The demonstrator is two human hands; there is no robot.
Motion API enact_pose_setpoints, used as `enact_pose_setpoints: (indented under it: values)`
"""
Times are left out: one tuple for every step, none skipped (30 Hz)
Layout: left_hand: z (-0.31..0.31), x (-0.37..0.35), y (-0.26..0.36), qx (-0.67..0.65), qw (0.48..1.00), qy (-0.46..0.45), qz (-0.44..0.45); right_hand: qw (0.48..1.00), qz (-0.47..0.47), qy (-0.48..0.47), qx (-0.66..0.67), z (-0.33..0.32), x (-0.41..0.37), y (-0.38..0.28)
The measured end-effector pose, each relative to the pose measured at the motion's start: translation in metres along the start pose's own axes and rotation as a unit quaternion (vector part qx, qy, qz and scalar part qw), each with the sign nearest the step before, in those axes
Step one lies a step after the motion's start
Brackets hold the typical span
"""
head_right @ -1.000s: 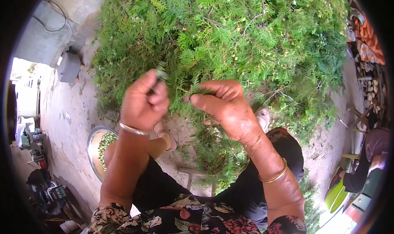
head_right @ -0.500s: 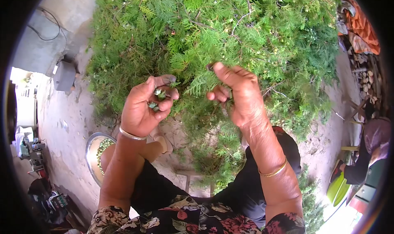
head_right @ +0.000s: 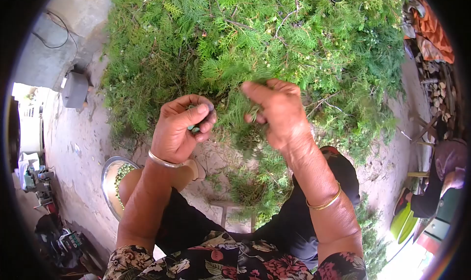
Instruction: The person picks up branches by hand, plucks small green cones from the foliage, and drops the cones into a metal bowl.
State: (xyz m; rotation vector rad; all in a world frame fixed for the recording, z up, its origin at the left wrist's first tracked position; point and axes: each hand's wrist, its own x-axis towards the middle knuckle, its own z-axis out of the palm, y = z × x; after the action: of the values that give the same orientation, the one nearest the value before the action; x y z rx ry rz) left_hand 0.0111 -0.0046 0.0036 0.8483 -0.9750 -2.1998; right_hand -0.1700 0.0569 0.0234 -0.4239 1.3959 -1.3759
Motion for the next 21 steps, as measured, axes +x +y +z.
enact_pose_setpoints:
  values:
    - [0.001, -0.001, -0.001, -0.001, 1.000, 0.000, 0.000, 0.997, 0.013, 0.027, 0.078, -0.003, 0.002, -0.003]
    - [0.006, -0.002, 0.001, 0.166, 0.986, 0.008, 0.030, 0.994, 0.021, 0.037, 0.104, -0.008, 0.005, -0.002]
    - [0.010, -0.003, 0.000, 0.329, 0.942, 0.015, 0.059, 0.994, 0.020, 0.037, 0.104, -0.008, 0.005, -0.001]
    - [0.009, 0.001, -0.017, 0.394, 0.905, 0.011, 0.159, 0.985, 0.046, 0.038, 0.160, -0.007, 0.005, 0.000]
    - [0.010, 0.003, -0.027, 0.394, 0.905, 0.011, 0.159, 0.973, 0.072, 0.039, 0.216, -0.006, 0.005, 0.001]
    - [0.011, 0.003, -0.036, 0.480, 0.855, -0.021, 0.197, 0.973, 0.073, 0.039, 0.216, -0.004, 0.004, 0.002]
    - [0.012, 0.003, -0.042, 0.560, 0.794, -0.053, 0.232, 0.967, 0.083, 0.038, 0.240, -0.001, 0.002, 0.001]
    - [0.014, 0.003, -0.047, 0.559, 0.795, -0.052, 0.230, 0.960, 0.092, 0.037, 0.263, 0.001, 0.001, 0.001]
    - [0.016, 0.004, -0.051, 0.551, 0.804, -0.047, 0.218, 0.960, 0.093, 0.037, 0.262, 0.001, 0.001, 0.003]
    - [0.017, 0.004, -0.053, 0.542, 0.814, -0.043, 0.206, 0.960, 0.083, 0.015, 0.265, 0.000, 0.003, 0.004]
    - [0.015, 0.006, -0.053, 0.543, 0.813, -0.043, 0.205, 0.960, 0.073, -0.007, 0.269, 0.001, 0.003, 0.005]
    - [0.010, 0.010, -0.050, 0.502, 0.842, -0.076, 0.184, 0.960, 0.073, -0.007, 0.271, 0.001, 0.001, 0.002]
    - [0.006, 0.012, -0.047, 0.459, 0.867, -0.109, 0.161, 0.983, 0.051, -0.024, 0.176, 0.003, -0.003, -0.004]
    - [0.005, 0.011, -0.041, 0.459, 0.867, -0.111, 0.160, 0.996, 0.029, -0.041, 0.080, 0.003, -0.006, -0.007]
    - [0.007, 0.008, -0.030, 0.382, 0.911, -0.130, 0.083, 0.995, 0.030, -0.039, 0.081, 0.000, -0.006, -0.007]
    - [0.009, 0.005, -0.021, 0.300, 0.943, -0.146, 0.006, 0.993, 0.033, -0.053, 0.103, -0.003, -0.005, -0.006]
    - [0.012, 0.003, -0.014, 0.300, 0.943, -0.147, 0.005, 0.989, 0.036, -0.068, 0.124, -0.006, -0.003, -0.005]
    - [0.015, 0.002, -0.007, 0.292, 0.947, -0.133, -0.024, 0.972, 0.033, -0.124, 0.199, -0.009, 0.003, -0.001]
    - [0.016, 0.001, -0.003, 0.285, 0.950, -0.120, -0.054, 0.972, 0.033, -0.124, 0.199, -0.012, 0.000, -0.002]
    - [0.013, 0.001, 0.000, 0.274, 0.954, -0.111, -0.060, 0.987, -0.001, -0.156, 0.024, -0.011, -0.007, -0.008]
    - [0.005, 0.007, -0.005, 0.274, 0.954, -0.110, -0.058, 0.970, -0.035, -0.184, -0.152, -0.010, -0.011, -0.011]
